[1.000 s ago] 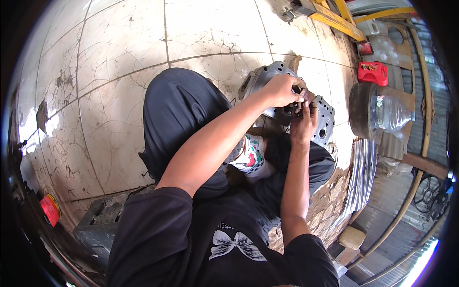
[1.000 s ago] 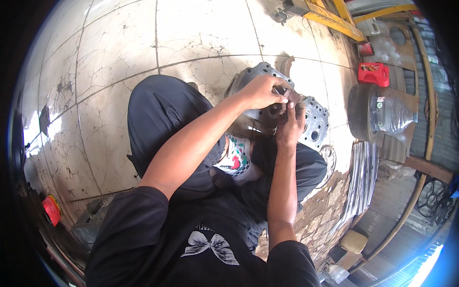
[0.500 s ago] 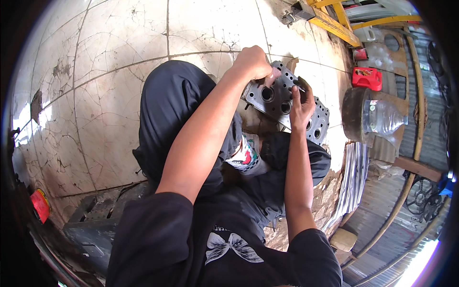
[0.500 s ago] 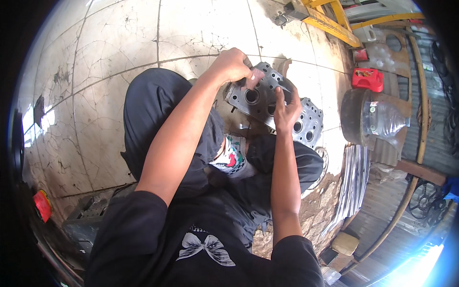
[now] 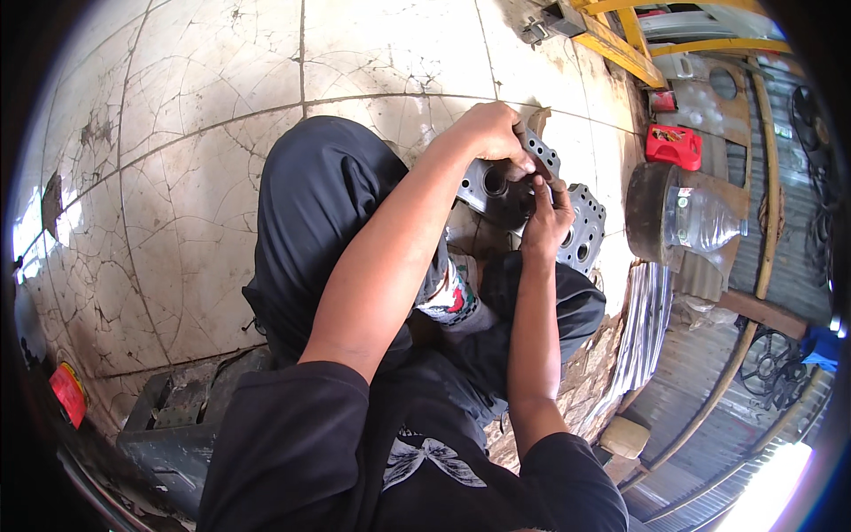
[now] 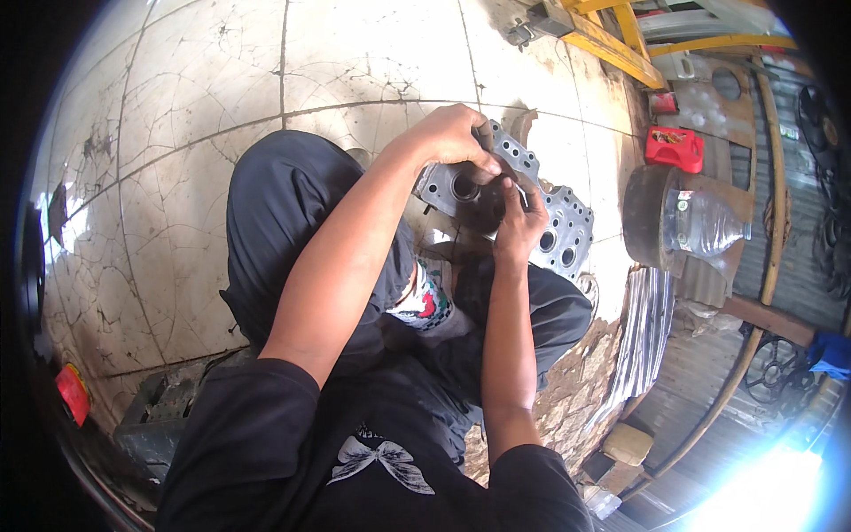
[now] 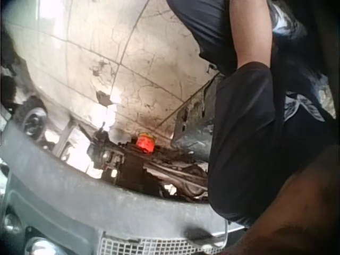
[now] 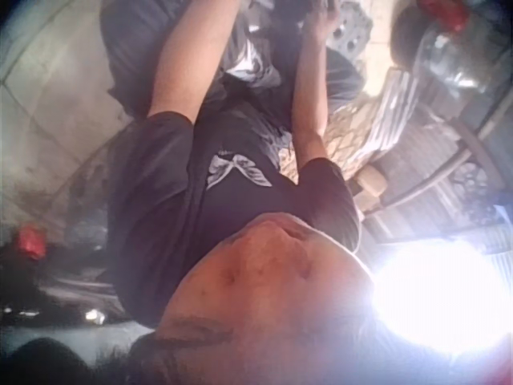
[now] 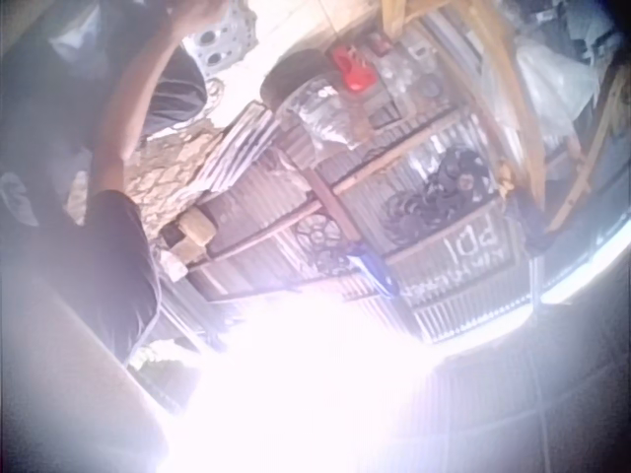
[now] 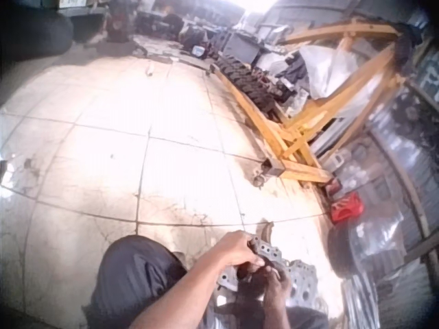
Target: The person sits on the floor and scrubs a metallic engine cylinder head with a small brush and a cloth. They repeatedly scrub the surface and wipe it down, focusing on the holes and edges of the part.
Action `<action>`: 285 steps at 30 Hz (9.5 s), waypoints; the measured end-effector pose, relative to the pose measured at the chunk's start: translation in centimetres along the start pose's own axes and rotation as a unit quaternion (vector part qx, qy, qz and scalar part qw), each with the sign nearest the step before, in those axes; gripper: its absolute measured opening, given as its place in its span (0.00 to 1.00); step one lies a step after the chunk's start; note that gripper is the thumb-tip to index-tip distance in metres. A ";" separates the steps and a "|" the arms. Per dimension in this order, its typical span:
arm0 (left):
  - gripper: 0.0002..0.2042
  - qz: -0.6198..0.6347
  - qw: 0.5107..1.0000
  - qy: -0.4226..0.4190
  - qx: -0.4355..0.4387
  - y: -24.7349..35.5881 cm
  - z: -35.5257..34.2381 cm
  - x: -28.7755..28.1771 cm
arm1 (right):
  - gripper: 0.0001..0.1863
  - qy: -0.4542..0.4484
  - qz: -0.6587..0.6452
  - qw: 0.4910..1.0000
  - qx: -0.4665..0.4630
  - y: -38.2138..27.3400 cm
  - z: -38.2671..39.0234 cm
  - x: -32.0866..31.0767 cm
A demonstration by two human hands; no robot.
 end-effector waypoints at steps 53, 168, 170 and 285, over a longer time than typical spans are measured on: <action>0.19 -0.119 0.970 0.153 -0.149 -3.6 0.4 -4.5 | 0.31 -0.214 0.455 0.805 -0.316 -4.3 7.9 8.7; 0.17 0.098 0.959 -0.242 0.112 5.3 3.8 5.9 | 0.17 0.113 -0.126 0.986 -0.002 -6.8 8.2 -1.4; 0.18 0.079 0.959 -0.242 0.127 5.6 4.1 5.7 | 0.17 0.120 -0.047 0.992 -0.001 -7.0 8.1 -1.8; 0.24 -0.027 0.959 0.157 -0.234 -6.1 -0.3 -1.3 | 0.11 -0.206 0.542 0.780 -0.234 -9.0 -6.4 7.3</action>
Point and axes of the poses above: each hand's wrist, its own z-axis away from the middle knuckle, its own x-axis out of the palm, y = z × x, the point moved 9 cm from there along -z, towards the middle knuckle, and after that the axes turned 9 degrees about z, right-handed, at the moved point
